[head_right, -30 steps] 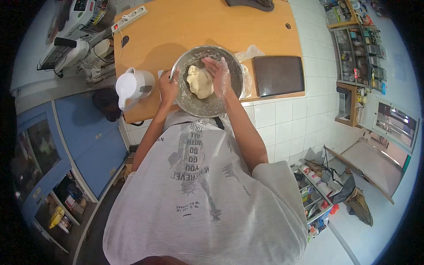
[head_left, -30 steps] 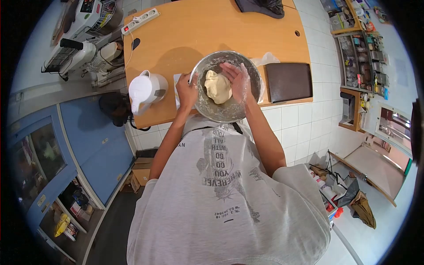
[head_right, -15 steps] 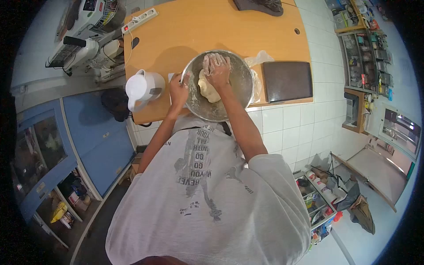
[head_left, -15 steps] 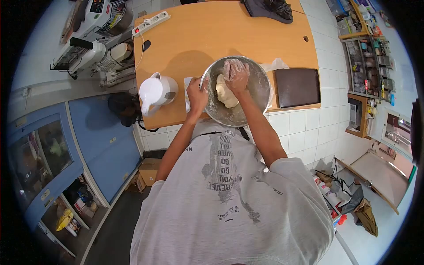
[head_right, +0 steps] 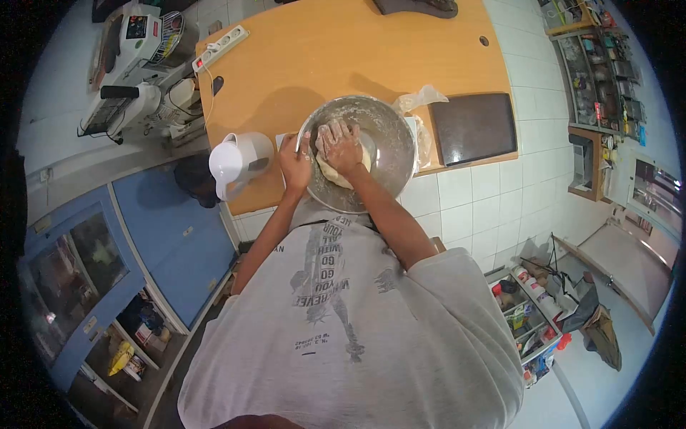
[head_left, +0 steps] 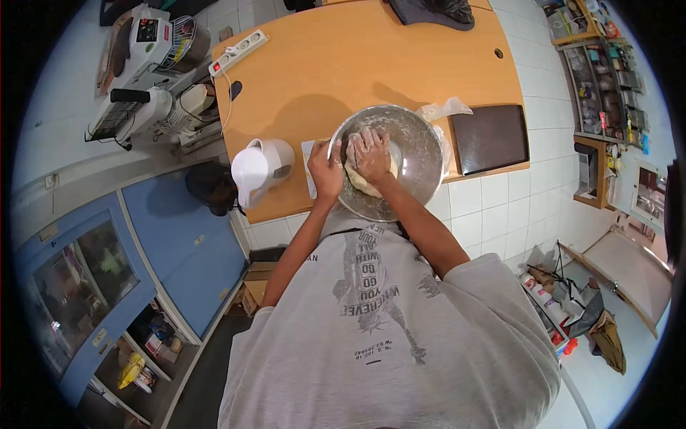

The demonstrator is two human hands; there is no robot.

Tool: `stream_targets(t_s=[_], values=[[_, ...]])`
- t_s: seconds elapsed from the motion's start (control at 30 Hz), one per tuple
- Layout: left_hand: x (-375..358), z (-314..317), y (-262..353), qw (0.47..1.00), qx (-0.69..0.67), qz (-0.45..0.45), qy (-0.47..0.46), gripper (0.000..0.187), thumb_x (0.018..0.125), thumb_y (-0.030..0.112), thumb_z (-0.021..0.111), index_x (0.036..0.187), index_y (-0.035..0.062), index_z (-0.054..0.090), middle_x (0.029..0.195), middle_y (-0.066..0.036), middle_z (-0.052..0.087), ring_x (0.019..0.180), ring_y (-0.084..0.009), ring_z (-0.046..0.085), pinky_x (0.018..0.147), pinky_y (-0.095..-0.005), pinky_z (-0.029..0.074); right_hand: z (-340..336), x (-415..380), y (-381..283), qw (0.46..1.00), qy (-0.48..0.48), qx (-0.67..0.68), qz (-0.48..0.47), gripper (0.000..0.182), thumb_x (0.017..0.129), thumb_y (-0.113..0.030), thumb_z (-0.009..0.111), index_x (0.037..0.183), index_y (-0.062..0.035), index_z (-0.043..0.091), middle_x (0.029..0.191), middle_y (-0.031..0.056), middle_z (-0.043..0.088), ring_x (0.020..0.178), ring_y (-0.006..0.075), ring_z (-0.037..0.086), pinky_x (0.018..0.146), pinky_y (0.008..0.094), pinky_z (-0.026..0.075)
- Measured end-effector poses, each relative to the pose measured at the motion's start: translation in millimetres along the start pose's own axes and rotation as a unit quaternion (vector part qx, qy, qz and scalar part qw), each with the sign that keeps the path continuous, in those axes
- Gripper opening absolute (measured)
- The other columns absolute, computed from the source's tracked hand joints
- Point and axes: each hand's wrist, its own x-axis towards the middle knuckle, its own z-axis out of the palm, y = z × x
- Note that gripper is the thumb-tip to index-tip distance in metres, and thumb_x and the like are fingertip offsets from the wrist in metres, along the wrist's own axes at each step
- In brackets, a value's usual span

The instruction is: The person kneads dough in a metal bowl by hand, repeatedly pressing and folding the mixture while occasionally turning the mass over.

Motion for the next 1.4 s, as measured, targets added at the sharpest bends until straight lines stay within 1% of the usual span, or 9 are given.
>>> stream_targets(t_s=[0.33,0.57,0.67,0.73,0.87,1.0,1.1,1.2,1.4], values=[[-6.7,-0.5,2.1,1.000,-0.003,-0.025,0.001,0.026,0.103,0.020,0.065,0.107,-0.0041,0.073,0.096,-0.022,0.067,0.090,-0.0377,0.066,0.083,-0.0442,0.050,-15.1,16.4,-9.2,0.976,-0.122,0.071,0.164,0.036,0.095,-0.034,0.055,0.117,-0.0091,0.070,0.115,0.0133,0.064,0.120,0.0339,0.057,0.104,0.0569,0.036],[-9.8,-1.7,-1.1,0.998,0.061,0.030,0.018,0.021,0.101,0.014,0.065,0.104,-0.0048,0.072,0.094,-0.024,0.067,0.087,-0.0420,0.064,0.080,-0.0482,0.049,3.8,13.8,-8.9,0.958,0.102,0.079,0.255,0.032,0.100,-0.034,0.059,0.098,-0.0054,0.073,0.100,0.0149,0.072,0.105,0.0315,0.066,0.092,0.0519,0.045],[-11.7,-2.8,-1.1,0.999,0.033,0.021,0.015,0.021,0.101,0.015,0.065,0.106,-0.0038,0.073,0.094,-0.024,0.067,0.087,-0.0423,0.064,0.080,-0.0485,0.049,-8.4,20.7,7.4,0.790,0.077,0.412,0.448,0.037,0.104,-0.037,0.052,0.096,-0.0076,0.071,0.087,0.0039,0.069,0.093,0.0220,0.066,0.093,0.0416,0.047],[-12.4,-4.1,-0.1,0.999,0.029,0.014,0.011,0.021,0.101,0.015,0.065,0.106,-0.0036,0.073,0.094,-0.024,0.067,0.087,-0.0423,0.065,0.080,-0.0481,0.049,-1.0,22.9,35.3,0.461,0.148,0.622,0.615,0.040,0.105,-0.042,0.051,0.093,-0.0103,0.072,0.079,-0.0012,0.066,0.084,0.0153,0.064,0.085,0.0308,0.045],[-10.8,-1.8,-2.6,0.999,0.033,-0.002,0.009,0.022,0.101,0.015,0.065,0.108,-0.0039,0.074,0.095,-0.024,0.068,0.089,-0.0418,0.066,0.081,-0.0465,0.050,-24.2,32.0,42.0,0.381,0.106,0.675,0.623,0.039,0.105,-0.042,0.049,0.094,-0.0130,0.072,0.081,-0.0006,0.066,0.082,0.0139,0.063,0.083,0.0293,0.045],[-11.7,-1.0,-5.2,1.000,-0.003,0.007,0.014,0.026,0.102,0.020,0.065,0.108,-0.0041,0.073,0.096,-0.024,0.066,0.089,-0.0407,0.066,0.081,-0.0471,0.050,-17.3,21.2,39.3,0.427,0.087,0.682,0.587,0.035,0.103,-0.033,0.051,0.098,-0.0067,0.074,0.090,0.0056,0.072,0.091,0.0205,0.067,0.089,0.0337,0.050],[-10.6,-0.9,-7.0,0.999,0.029,0.015,0.016,0.026,0.102,0.021,0.065,0.106,-0.0039,0.073,0.095,-0.024,0.067,0.088,-0.0417,0.066,0.079,-0.0476,0.050,-8.2,5.9,32.0,0.829,-0.074,0.433,0.345,0.033,0.105,-0.026,0.054,0.106,0.0009,0.074,0.106,0.0141,0.076,0.099,0.0293,0.071,0.092,0.0408,0.055],[-11.4,-1.5,-5.4,0.999,0.018,0.024,0.025,0.027,0.102,0.022,0.064,0.105,-0.0037,0.073,0.093,-0.024,0.067,0.087,-0.0422,0.066,0.079,-0.0477,0.050,-3.8,-8.2,18.5,0.955,-0.044,0.214,0.201,0.042,0.103,-0.040,0.057,0.110,-0.0044,0.077,0.121,0.0227,0.071,0.115,0.0396,0.065,0.101,0.0475,0.050],[-16.0,2.5,-12.0,0.999,0.034,0.004,0.010,0.020,0.099,0.013,0.066,0.101,-0.0054,0.072,0.095,-0.025,0.067,0.090,-0.0433,0.066,0.080,-0.0483,0.050,-38.8,14.1,41.1,0.922,-0.292,0.163,0.196,0.050,0.093,-0.040,0.069,0.128,-0.0048,0.069,0.115,0.0198,0.073,0.102,0.0419,0.070,0.088,0.0503,0.058]])
